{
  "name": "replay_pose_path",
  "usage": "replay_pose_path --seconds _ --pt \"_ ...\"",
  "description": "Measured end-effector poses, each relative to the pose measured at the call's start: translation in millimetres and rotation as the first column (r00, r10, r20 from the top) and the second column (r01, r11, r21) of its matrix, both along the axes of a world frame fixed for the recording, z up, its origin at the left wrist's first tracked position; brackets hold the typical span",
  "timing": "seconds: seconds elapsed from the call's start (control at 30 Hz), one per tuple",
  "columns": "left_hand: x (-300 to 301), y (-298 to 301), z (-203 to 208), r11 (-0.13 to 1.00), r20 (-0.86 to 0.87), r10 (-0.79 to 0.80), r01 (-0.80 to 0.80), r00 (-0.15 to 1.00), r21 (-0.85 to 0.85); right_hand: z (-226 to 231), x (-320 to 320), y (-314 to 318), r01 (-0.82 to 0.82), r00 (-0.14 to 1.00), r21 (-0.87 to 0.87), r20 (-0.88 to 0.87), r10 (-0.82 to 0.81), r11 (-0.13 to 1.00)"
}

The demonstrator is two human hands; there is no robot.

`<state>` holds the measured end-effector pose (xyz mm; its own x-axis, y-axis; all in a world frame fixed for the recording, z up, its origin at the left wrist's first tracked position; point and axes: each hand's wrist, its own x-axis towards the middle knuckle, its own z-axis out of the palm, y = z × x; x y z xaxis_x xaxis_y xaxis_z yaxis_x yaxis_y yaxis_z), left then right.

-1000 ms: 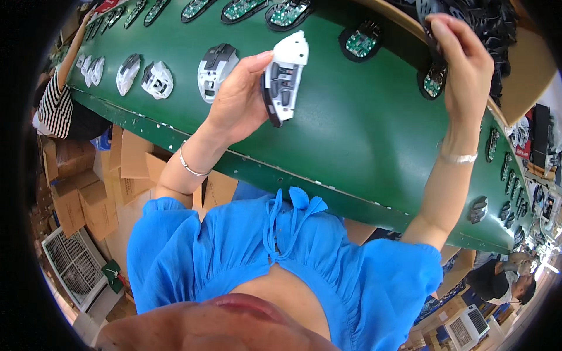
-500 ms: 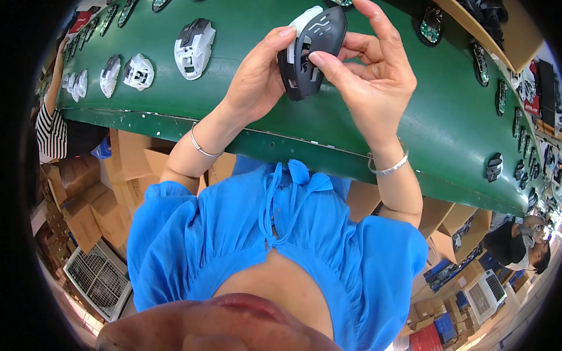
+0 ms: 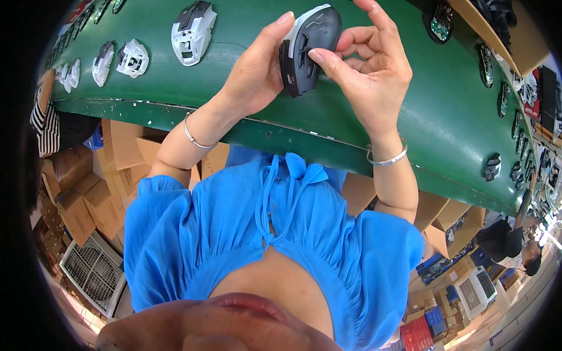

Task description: The person assembles computer mouse casings along an assembly line by attaching side panels onto mouse casings by hand and placing the assembled casings onto the conveyor belt.

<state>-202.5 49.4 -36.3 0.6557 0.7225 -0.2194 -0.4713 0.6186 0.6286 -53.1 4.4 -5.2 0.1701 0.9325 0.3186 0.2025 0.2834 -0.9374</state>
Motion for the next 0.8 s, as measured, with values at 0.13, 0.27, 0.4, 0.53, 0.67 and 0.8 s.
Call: replay_pose_path --seconds 0.13,0.27,0.4,0.53,0.67,0.8 --pt "-2 -5 0 0.978 -0.108 -0.028 0.05 0.994 0.202 0 4 -4 -0.019 1.0 -0.003 0.003 0.019 1.0" --pt "-6 -4 2 0.935 -0.247 -0.014 0.1 0.969 0.339 4 4 -9 -0.005 0.999 -0.115 -0.055 -0.002 0.993" --pt "-4 -6 5 0.848 -0.267 0.113 0.048 0.957 0.527 2 11 -8 -0.243 0.922 -0.224 -0.355 0.154 0.944" --pt "-2 -10 2 0.817 -0.36 0.175 0.069 0.917 0.572 5 10 -8 -0.332 0.873 -0.241 -0.446 0.199 0.912" --pt "-2 -6 -3 0.771 -0.423 0.164 0.151 0.891 0.618 -3 9 -8 -0.253 0.914 -0.242 -0.377 0.15 0.937" --pt "2 -12 -3 0.717 -0.338 0.234 0.073 0.912 0.693 -4 6 -7 -0.2 0.92 -0.14 -0.367 0.137 0.97"
